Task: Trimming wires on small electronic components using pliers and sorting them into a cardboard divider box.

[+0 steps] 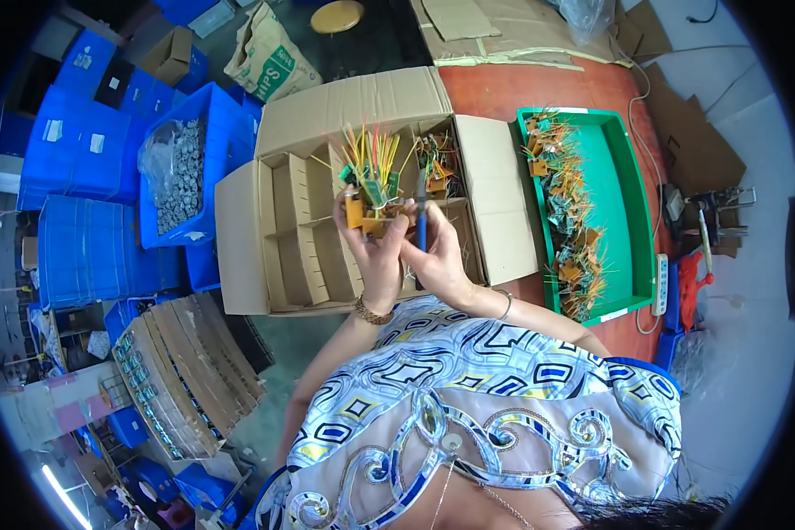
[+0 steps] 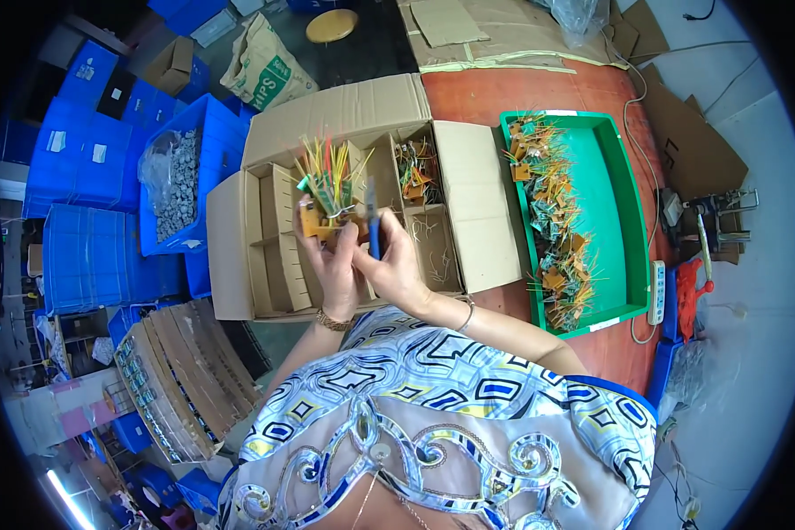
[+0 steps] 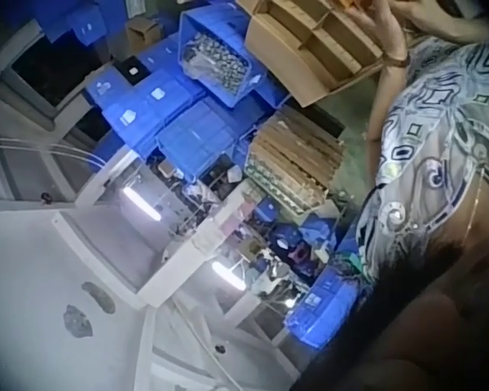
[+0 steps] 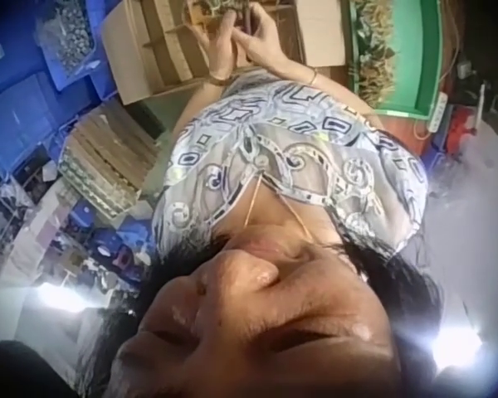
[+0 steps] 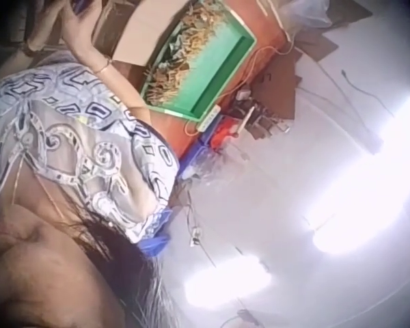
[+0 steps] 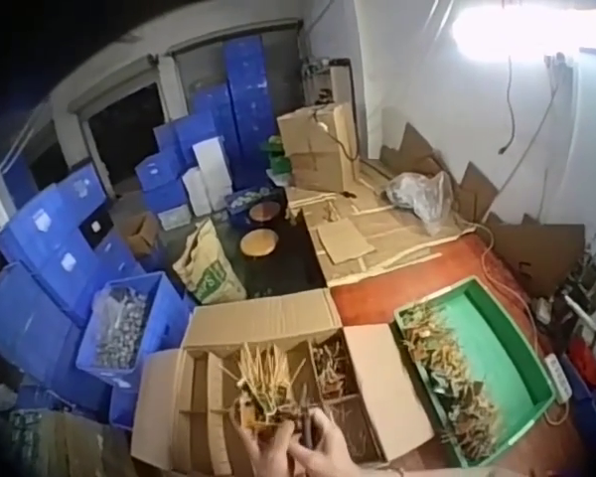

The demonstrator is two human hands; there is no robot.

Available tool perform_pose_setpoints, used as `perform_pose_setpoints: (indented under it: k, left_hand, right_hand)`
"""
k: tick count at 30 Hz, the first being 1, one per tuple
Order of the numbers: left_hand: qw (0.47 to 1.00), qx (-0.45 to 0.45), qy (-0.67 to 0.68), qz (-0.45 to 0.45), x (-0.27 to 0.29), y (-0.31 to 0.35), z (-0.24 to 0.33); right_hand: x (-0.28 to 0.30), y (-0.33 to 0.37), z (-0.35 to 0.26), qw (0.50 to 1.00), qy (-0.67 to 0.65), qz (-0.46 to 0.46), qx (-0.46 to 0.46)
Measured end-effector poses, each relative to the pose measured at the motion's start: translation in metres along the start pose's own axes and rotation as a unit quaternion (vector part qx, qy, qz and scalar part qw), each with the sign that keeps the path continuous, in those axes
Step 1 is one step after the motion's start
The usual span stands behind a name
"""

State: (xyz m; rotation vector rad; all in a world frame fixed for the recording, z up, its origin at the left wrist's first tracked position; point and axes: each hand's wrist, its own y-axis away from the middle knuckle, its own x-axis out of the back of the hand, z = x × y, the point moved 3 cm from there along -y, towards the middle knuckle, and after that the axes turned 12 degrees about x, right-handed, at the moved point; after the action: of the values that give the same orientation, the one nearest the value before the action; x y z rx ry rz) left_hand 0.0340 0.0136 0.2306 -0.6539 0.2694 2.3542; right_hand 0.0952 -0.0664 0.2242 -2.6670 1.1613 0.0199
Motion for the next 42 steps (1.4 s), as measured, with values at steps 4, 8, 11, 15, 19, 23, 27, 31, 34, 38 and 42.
perform_pose_setpoints:
  k: [4,8,11,15,19,23,27,31,34,38,42]
  left_hand:
    - [0.989,0.051,0.124,0.064,0.004,-0.003,0.023]
    - [0.995,0.075,0.05,0.042,0.032,0.001,0.039]
    - [0.997,0.073,0.016,0.001,0.032,0.01,0.045]
    - [0.991,0.112,0.054,-0.04,0.032,0.021,0.051]
    - [0.988,0.139,0.042,-0.049,0.038,0.026,0.048]
    - [0.989,0.133,0.019,-0.053,0.037,0.028,0.05]
    - [0.991,0.127,0.002,-0.053,0.035,0.029,0.051]
    - [0.99,0.129,-0.009,-0.056,0.037,0.028,0.05]
    - [0.992,0.109,-0.042,-0.058,0.031,0.029,0.053]
    - [0.99,0.12,-0.032,-0.064,0.035,0.03,0.048]
    - [0.989,0.13,-0.025,-0.066,0.035,0.031,0.048]
  right_hand:
    - [0.016,-0.009,-0.038,0.974,0.154,-0.112,0.119]
    - [0.034,-0.022,-0.097,0.874,0.382,-0.246,0.175]
    - [0.031,-0.025,-0.1,0.856,0.405,-0.243,0.209]
    - [0.025,-0.027,-0.11,0.806,0.457,-0.28,0.252]
    - [0.02,-0.03,-0.117,0.768,0.494,-0.299,0.276]
    - [0.015,-0.028,-0.12,0.727,0.542,-0.335,0.255]
    - [0.013,-0.024,-0.121,0.7,0.572,-0.333,0.267]
    - [0.012,-0.022,-0.12,0.691,0.583,-0.332,0.271]
    - [0.011,-0.019,-0.12,0.667,0.603,-0.304,0.316]
    - [0.01,-0.017,-0.117,0.663,0.612,-0.312,0.297]
    - [0.01,-0.016,-0.114,0.664,0.616,-0.318,0.282]
